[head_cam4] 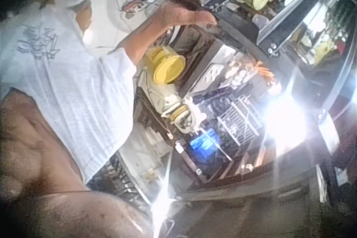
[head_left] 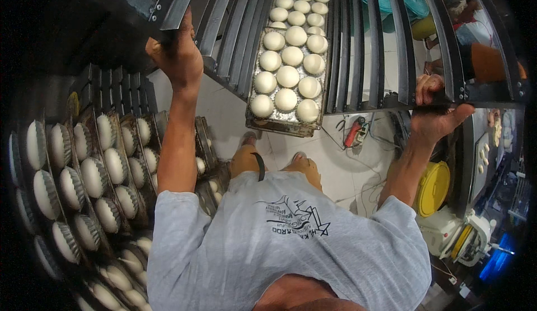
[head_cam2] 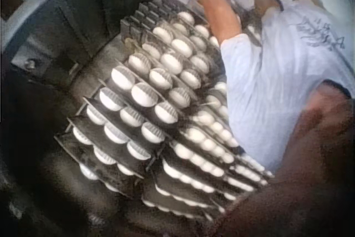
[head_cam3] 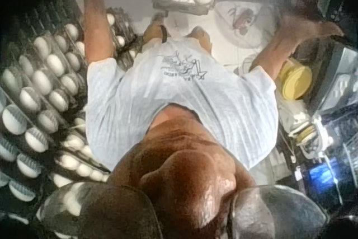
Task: The person uses an angle grinder to smooth metal parts, manipulates wire with pliers, and works with a screwdriver on equipment near an oven. They also move trays of dough and a mobile rack.
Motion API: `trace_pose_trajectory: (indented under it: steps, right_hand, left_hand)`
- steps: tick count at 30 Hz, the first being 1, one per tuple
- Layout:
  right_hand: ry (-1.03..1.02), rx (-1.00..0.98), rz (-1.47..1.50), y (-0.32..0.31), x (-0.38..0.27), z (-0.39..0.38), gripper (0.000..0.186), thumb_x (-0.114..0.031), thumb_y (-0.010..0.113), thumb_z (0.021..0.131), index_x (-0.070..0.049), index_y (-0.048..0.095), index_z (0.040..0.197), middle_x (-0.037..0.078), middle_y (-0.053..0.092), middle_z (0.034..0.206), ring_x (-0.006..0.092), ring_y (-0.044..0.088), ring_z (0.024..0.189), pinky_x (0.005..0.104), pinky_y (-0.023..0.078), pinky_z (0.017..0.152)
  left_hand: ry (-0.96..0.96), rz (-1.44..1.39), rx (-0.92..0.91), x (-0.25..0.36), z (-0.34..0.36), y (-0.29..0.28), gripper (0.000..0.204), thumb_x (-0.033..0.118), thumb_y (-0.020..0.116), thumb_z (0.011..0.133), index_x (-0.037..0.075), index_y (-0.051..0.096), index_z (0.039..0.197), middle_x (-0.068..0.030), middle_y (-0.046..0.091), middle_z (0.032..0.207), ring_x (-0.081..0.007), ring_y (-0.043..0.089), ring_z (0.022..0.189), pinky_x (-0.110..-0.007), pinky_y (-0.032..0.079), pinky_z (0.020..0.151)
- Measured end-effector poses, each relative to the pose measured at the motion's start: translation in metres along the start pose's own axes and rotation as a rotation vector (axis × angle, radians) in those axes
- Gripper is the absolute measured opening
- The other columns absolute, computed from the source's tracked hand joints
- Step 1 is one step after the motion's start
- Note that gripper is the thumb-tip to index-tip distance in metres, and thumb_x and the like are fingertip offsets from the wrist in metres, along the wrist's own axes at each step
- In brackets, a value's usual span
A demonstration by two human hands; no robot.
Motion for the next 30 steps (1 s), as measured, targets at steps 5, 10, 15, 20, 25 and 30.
trace_pose_trajectory:
  steps: [5, 10, 15, 20, 25, 30]
  right_hand:
    - [-0.008, -0.022, -0.014, 0.002, 0.001, -0.001, 0.09, -0.089, 0.036, 0.08, -0.002, 0.057, 0.087, 0.004, 0.045, 0.066, 0.0139, 0.038, 0.055, 0.0255, 0.03, 0.048]
    - [-0.001, 0.003, 0.019, 0.003, -0.002, -0.008, 0.091, -0.088, 0.036, 0.08, -0.001, 0.058, 0.091, 0.004, 0.046, 0.066, 0.0138, 0.04, 0.057, 0.0251, 0.031, 0.05]
    - [0.015, -0.057, -0.034, 0.021, -0.011, -0.015, 0.093, -0.087, 0.04, 0.081, 0.0, 0.06, 0.108, 0.003, 0.05, 0.069, 0.0134, 0.043, 0.06, 0.0251, 0.036, 0.054]
    - [0.02, -0.014, -0.094, 0.019, -0.013, -0.011, 0.092, -0.092, 0.031, 0.078, -0.004, 0.056, 0.084, 0.004, 0.046, 0.064, 0.0122, 0.041, 0.052, 0.0227, 0.032, 0.044]
    - [-0.003, -0.019, -0.128, 0.027, -0.019, -0.004, 0.093, -0.093, 0.031, 0.076, -0.004, 0.057, 0.08, 0.003, 0.045, 0.061, 0.0116, 0.04, 0.049, 0.0232, 0.028, 0.042]
    - [-0.042, -0.11, -0.101, 0.038, -0.023, 0.006, 0.093, -0.093, 0.032, 0.076, -0.004, 0.06, 0.081, 0.002, 0.051, 0.062, 0.012, 0.042, 0.049, 0.0233, 0.03, 0.049]
  left_hand:
    - [0.002, 0.023, -0.006, -0.001, 0.002, 0.0, 0.03, 0.021, 0.068, 0.091, 0.004, 0.063, 0.066, 0.0015, 0.058, 0.057, -0.0063, 0.053, 0.052, -0.026, 0.037, 0.053]
    - [0.047, 0.032, 0.0, -0.011, 0.006, -0.005, 0.03, 0.021, 0.07, 0.09, 0.004, 0.063, 0.067, 0.0003, 0.061, 0.058, -0.0063, 0.054, 0.053, -0.025, 0.037, 0.053]
    - [-0.021, -0.033, 0.064, -0.017, 0.012, -0.011, 0.026, 0.02, 0.073, 0.089, 0.003, 0.066, 0.07, -0.0006, 0.062, 0.059, -0.0076, 0.054, 0.052, -0.026, 0.039, 0.052]
    - [-0.058, -0.016, 0.109, -0.017, 0.019, -0.007, 0.022, 0.017, 0.074, 0.088, 0.002, 0.069, 0.072, -0.0007, 0.062, 0.058, -0.0081, 0.054, 0.051, -0.026, 0.041, 0.053]
    - [-0.044, 0.133, 0.024, -0.03, 0.026, -0.006, 0.03, 0.026, 0.072, 0.088, 0.004, 0.067, 0.067, -0.0041, 0.065, 0.065, -0.0148, 0.058, 0.06, -0.034, 0.045, 0.065]
    - [-0.038, 0.517, -0.138, -0.054, 0.04, -0.008, 0.037, 0.037, 0.061, 0.094, 0.002, 0.068, 0.085, -0.0063, 0.07, 0.083, -0.0137, 0.061, 0.071, -0.031, 0.044, 0.069]
Point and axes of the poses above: each hand's wrist, its own z-axis towards the middle knuckle, its own y-axis out of the palm, x = y × z, the point moved 9 cm from there along z, towards the middle knuckle
